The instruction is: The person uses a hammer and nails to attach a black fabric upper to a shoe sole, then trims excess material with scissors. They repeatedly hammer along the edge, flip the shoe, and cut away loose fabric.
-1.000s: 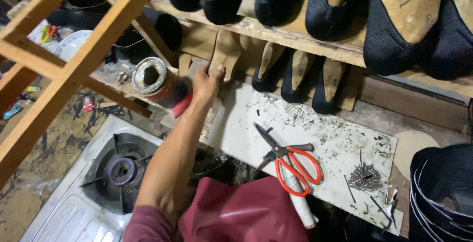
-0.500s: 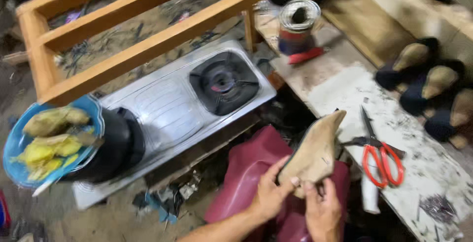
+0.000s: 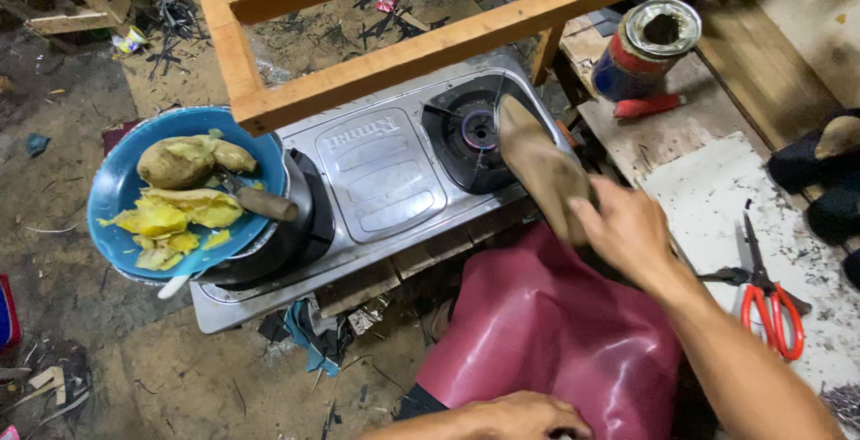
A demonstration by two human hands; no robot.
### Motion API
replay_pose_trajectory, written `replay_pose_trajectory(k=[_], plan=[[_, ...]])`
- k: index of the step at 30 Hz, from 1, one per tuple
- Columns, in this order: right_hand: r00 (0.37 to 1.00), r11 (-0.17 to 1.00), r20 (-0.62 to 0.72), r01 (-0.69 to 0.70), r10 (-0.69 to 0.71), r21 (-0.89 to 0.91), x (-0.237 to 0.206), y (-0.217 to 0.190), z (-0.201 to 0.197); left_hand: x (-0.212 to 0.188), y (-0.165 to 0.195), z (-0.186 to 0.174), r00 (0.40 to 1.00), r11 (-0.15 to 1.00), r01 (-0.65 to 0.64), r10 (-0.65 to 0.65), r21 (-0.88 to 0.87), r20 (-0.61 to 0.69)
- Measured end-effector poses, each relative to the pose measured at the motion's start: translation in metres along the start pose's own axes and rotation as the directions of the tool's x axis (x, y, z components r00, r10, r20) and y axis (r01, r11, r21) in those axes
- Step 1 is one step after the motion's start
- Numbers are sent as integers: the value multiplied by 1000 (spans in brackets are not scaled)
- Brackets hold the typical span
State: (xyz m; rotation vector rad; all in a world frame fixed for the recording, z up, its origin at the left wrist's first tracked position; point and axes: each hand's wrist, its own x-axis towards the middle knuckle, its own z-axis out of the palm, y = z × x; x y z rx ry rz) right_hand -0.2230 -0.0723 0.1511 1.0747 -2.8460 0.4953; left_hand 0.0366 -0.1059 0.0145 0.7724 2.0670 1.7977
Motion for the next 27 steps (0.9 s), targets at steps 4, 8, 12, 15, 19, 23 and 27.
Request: replay_pose_trajectory(k=[4, 8, 12, 15, 19, 23, 27], plan=[[996, 993, 24, 91, -89, -77, 92, -46, 31, 2, 1, -17, 994, 996, -87, 86, 12, 64], [976, 972, -112, 200, -186, 120, 151, -89, 57, 4, 11, -34, 994, 993, -47, 57, -109, 92], [989, 989, -39, 146, -146, 3, 179, -105, 65, 3, 15, -42, 992, 989, -33, 51, -144, 120], [989, 981, 27, 144, -142, -132, 176, -89, 55, 0, 12, -39, 990, 990, -34, 53, -137, 134], [977, 942, 92, 209, -191, -261, 136, -44, 21, -2, 6, -30, 990, 990, -55, 71, -130, 120], [969, 947, 197, 197, -149, -255, 72, -11, -14, 4, -1, -10, 987, 996, -93, 93, -1, 130], [961, 960, 265, 146, -80, -239, -10, 8, -41, 10, -8, 18, 995, 986, -69, 56, 150, 87]])
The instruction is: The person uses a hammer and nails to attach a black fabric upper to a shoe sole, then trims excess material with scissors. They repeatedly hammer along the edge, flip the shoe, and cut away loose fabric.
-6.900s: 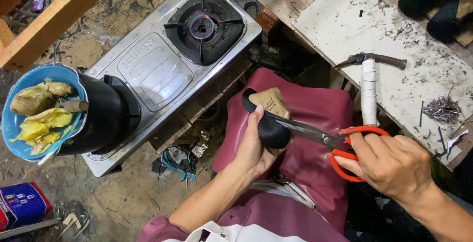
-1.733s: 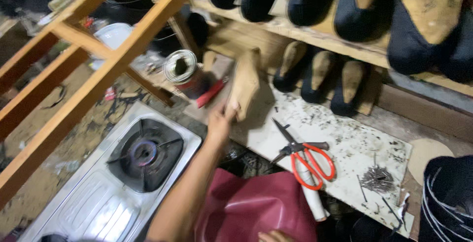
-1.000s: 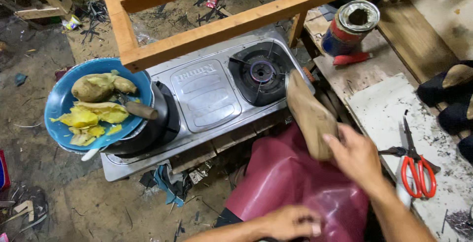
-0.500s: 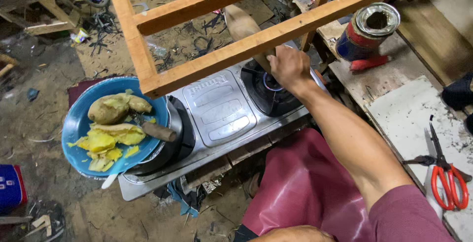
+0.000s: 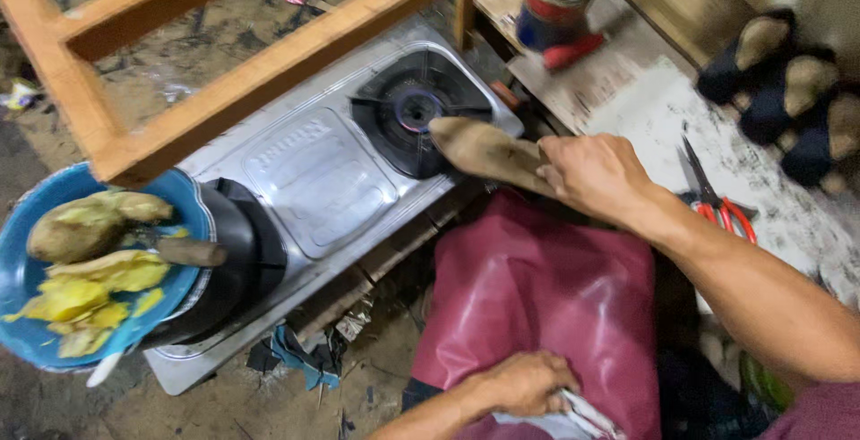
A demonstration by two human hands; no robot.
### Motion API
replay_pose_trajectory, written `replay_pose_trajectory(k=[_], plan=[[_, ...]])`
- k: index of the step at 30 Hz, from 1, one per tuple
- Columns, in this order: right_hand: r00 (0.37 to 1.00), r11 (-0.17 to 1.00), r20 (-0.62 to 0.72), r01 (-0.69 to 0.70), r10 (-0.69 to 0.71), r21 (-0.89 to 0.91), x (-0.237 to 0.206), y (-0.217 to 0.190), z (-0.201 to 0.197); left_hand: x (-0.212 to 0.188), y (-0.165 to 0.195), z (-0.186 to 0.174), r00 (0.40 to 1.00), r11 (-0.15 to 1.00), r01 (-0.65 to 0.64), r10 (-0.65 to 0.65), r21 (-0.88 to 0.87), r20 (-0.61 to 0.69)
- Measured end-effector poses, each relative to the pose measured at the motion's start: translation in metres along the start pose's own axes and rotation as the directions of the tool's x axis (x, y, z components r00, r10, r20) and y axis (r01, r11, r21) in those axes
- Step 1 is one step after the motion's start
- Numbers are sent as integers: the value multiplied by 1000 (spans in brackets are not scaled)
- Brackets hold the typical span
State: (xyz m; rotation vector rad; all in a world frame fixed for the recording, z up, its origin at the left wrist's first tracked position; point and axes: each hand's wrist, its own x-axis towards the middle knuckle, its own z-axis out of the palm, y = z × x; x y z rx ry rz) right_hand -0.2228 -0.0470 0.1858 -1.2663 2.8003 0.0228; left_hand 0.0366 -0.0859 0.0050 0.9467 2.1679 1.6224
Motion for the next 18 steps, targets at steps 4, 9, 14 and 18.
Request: replay_pose_trajectory(k=[4, 9, 14, 18], plan=[[998, 990, 59, 1, -10, 139, -100, 6, 9, 7, -2, 21, 999, 995, -20, 16, 100, 47], [997, 984, -53, 65, -57, 168, -198, 9, 36, 25, 15, 45, 996, 999, -41, 41, -10, 79], [994, 992, -97, -36, 48, 124, -241, 18, 67, 47, 37, 64, 996, 984, 79, -84, -160, -22], [856, 856, -403, -81, 322, 511, -282, 21, 71, 51, 48, 46, 928, 82, -224, -287, -971, -238]])
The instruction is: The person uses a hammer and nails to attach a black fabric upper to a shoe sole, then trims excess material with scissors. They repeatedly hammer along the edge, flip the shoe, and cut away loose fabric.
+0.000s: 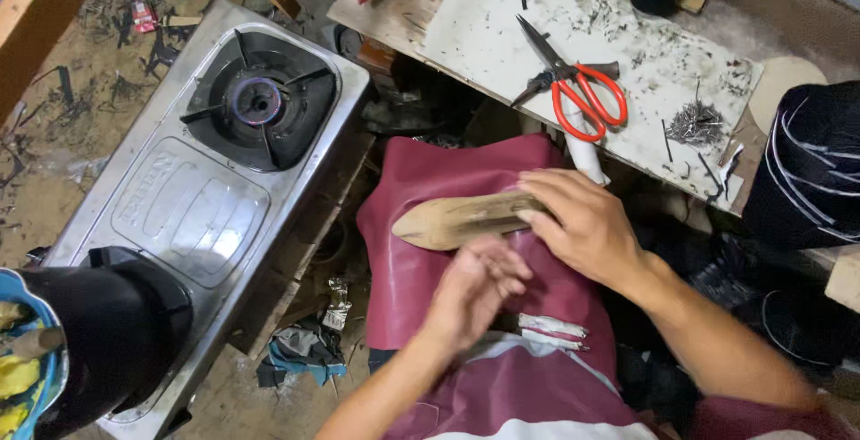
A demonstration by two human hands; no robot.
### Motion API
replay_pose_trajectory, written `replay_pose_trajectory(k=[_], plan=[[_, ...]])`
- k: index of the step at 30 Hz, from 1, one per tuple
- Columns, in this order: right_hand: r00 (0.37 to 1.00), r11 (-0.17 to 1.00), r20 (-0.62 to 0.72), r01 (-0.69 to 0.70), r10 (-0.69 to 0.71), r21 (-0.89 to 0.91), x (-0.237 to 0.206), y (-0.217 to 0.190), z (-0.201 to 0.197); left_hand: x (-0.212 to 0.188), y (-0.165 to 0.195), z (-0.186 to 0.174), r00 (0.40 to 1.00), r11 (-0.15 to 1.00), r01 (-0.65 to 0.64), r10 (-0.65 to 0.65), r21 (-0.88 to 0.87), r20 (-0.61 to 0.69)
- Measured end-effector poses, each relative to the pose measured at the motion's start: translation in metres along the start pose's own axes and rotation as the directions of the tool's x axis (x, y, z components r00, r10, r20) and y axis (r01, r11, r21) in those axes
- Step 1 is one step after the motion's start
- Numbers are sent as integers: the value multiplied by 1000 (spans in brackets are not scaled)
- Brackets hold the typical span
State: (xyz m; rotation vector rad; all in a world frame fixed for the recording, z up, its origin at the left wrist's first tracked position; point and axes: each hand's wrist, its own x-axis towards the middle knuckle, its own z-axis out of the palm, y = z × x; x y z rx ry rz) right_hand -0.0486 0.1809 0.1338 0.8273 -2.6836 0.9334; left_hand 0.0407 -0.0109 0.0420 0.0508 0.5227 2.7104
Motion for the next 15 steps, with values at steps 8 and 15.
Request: replay_pose_trajectory(k=[8, 15], plan=[[953, 722, -27, -211, 303, 659, -48, -35, 38, 12, 30, 27, 998, 973, -67, 65, -222, -14], [968, 950, -248, 31, 49, 311, -48, -54, 26, -4, 16, 41, 1000, 994, 16, -16, -110, 4]])
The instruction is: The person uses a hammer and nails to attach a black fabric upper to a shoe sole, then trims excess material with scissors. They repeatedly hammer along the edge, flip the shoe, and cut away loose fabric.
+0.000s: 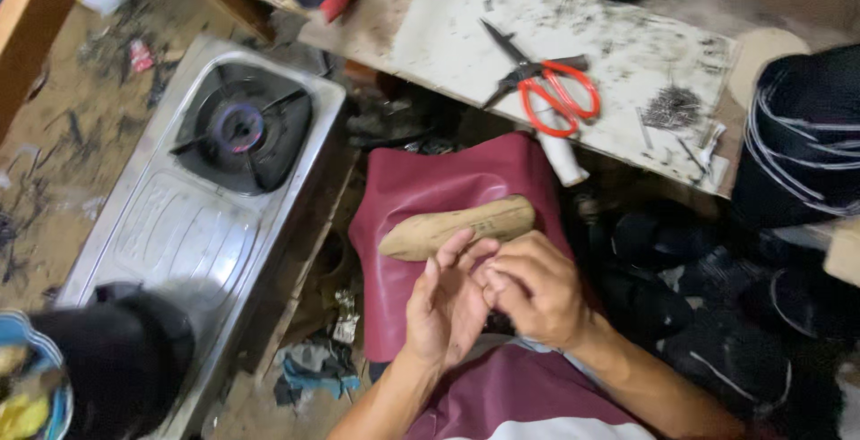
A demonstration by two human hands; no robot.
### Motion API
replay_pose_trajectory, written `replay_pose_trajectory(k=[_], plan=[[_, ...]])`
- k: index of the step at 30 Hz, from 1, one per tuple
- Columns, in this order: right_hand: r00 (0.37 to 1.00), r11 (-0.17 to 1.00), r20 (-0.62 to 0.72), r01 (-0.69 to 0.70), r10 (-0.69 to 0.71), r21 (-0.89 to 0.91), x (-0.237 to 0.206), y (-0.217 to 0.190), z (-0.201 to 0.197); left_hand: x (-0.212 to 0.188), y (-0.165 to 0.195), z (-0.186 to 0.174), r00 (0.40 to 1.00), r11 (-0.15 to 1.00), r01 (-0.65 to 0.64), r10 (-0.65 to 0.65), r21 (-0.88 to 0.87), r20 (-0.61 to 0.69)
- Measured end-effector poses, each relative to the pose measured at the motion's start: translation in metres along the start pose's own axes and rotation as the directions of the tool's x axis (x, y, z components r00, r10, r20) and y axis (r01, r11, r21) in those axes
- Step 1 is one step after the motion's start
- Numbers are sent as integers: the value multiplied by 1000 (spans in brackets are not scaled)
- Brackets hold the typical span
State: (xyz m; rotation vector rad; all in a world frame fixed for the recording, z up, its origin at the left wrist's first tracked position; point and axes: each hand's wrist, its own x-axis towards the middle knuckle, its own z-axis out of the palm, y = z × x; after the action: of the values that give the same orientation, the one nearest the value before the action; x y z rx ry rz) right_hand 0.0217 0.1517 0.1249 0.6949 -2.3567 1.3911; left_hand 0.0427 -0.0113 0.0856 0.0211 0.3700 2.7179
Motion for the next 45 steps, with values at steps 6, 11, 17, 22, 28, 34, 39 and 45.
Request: replay_pose_trajectory(k=[6, 11, 17, 22, 28, 34, 39, 45], plan=[[978, 915, 155, 188, -141, -357, -9, -17, -22, -19, -11, -5, 991, 918, -92, 123, 386, -57], [943, 965, 267, 237, -201, -111, -24, -12, -34, -35, -7, -4, 996, 887, 68, -38, 458, -75], [982, 979, 158, 129, -104, -157, -22, -2, -72, -32, 0, -3, 999, 900, 42, -30, 434, -35], [996, 923, 56, -37, 64, -384, -19, 13, -124, -39, 7, -12, 998, 902, 18, 11, 431, -63], [982, 677, -47, -161, 184, -718, -17, 37, -187, -49, 8, -32, 994, 897, 54, -6, 438, -110], [945, 212, 21, -52, 327, -976, 11, 92, -274, -47, 8, -42, 994, 896, 80, -36, 436, -107], [634, 147, 5, -172, 773, -974, 36, 121, -307, -44, 11, -41, 996, 904, 47, -11, 424, -88], [983, 332, -185, -174, -2, -927, 33, 127, -313, -43, 17, -44, 990, 903, 73, -16, 424, -138]])
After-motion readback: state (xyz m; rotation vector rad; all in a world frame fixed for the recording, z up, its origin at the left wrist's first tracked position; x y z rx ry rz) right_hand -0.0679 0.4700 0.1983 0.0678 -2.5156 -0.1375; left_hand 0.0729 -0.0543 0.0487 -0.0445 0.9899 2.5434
